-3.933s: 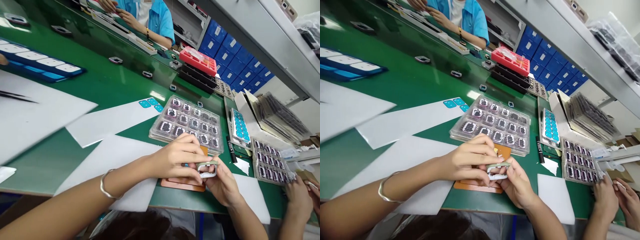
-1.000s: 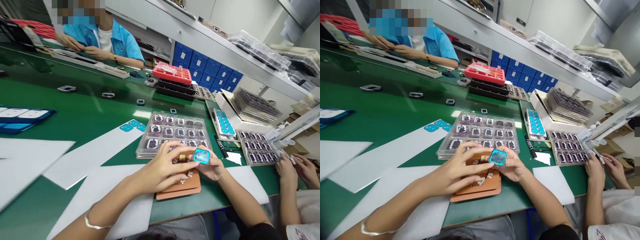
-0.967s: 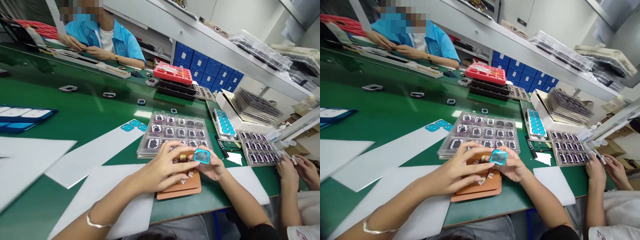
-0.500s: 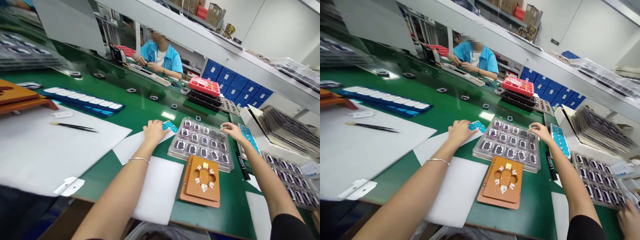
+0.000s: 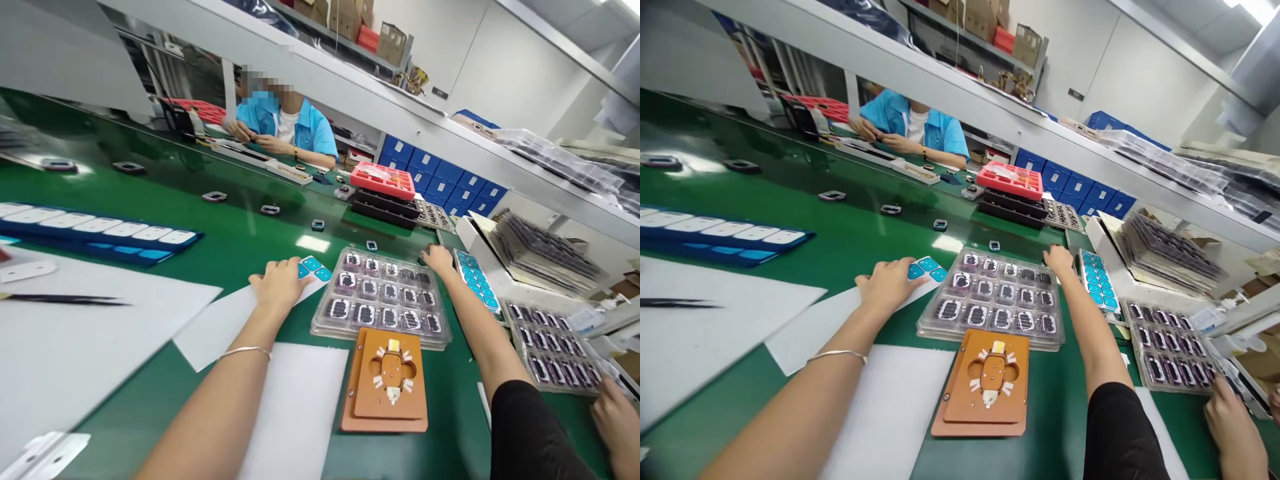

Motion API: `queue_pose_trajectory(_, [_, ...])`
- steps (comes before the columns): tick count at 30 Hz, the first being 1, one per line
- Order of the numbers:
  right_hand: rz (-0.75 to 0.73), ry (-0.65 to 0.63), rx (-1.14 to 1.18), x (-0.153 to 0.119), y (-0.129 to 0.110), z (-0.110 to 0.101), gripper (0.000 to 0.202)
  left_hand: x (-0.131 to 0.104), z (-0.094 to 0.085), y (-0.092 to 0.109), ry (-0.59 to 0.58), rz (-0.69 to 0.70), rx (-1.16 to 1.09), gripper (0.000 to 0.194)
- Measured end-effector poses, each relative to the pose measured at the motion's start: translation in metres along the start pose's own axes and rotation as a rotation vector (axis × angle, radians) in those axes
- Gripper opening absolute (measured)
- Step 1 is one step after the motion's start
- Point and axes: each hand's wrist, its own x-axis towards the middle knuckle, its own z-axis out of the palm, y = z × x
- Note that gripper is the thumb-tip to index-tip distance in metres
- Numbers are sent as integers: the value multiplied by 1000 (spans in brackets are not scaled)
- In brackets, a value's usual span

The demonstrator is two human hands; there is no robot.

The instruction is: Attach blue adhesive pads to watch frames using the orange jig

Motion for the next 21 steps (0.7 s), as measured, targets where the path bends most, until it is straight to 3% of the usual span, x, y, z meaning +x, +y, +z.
queue_pose_trajectory(6, [-126,94,25,-12,3,-8,32,-2,1,3,36,-8,9,45])
queue_pose_trajectory(14, [-660,-46,130,-42,-32,5,26,-5,2,9,72,-28,9,45])
queue_pose_trajectory(18, [-745,-35,183,-53,-39,12,24,-8,0,11,96,-8,6,41])
queue_pose_trajectory(21, [-772,-30,267,-57,-40,15,21,-9,-5,14,117,37,-2,48])
